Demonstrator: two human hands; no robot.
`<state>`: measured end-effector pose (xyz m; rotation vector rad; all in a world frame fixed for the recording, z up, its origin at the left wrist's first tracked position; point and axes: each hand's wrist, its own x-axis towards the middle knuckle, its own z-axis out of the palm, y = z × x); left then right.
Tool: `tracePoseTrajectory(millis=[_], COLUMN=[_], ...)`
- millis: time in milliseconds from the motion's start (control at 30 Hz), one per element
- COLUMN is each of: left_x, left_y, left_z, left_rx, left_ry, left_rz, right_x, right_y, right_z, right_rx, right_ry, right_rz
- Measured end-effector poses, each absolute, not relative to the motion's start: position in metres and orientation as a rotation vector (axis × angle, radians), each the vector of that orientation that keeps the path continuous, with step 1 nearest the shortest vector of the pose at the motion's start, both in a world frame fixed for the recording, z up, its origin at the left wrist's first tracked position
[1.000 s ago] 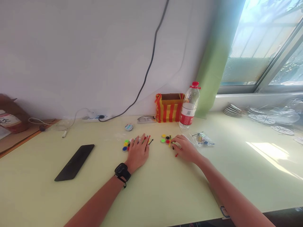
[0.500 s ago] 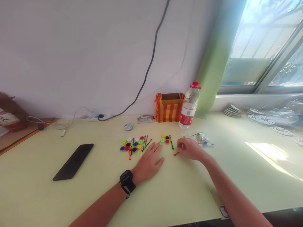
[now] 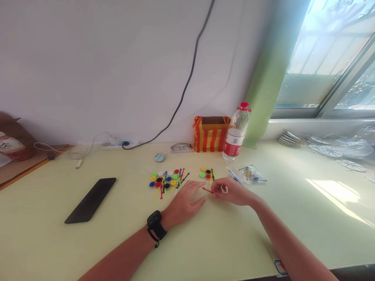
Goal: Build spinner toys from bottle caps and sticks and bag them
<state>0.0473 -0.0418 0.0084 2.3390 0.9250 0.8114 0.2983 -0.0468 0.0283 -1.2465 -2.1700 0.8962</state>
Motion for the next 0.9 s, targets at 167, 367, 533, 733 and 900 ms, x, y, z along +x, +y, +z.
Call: tracePoseTrajectory(millis=[167, 367, 533, 733, 900], left_x=[0.049, 0.047, 0.047, 0.044, 0.043], left_y=[-0.039, -0.034, -0.035, -0.037, -0.035], left_z=[0.011, 0.003, 0.002, 0.008, 0.007], left_rx=[2.205, 2.239, 2.259, 2.302, 2.277], left_ry=[0.882, 0.897, 0.883, 0.756, 0.731], left_rz=[0.777, 0.756, 0.768, 0.723, 0.740], right_x=[0.276, 0.281, 0.288, 0.285, 0.283], right_y=[-0.047, -0.034, -0.030, -0.032, -0.034], right_z=[0.017, -0.002, -0.011, -0.009, -0.002], right_rx=[-1.140, -1.274, -1.360, -1.298, -1.224], right_ry=[-2.036, -1.934, -2.079, -2.099, -2.093], right_rz=[0.898, 0.391, 0.172, 0.241, 0.408])
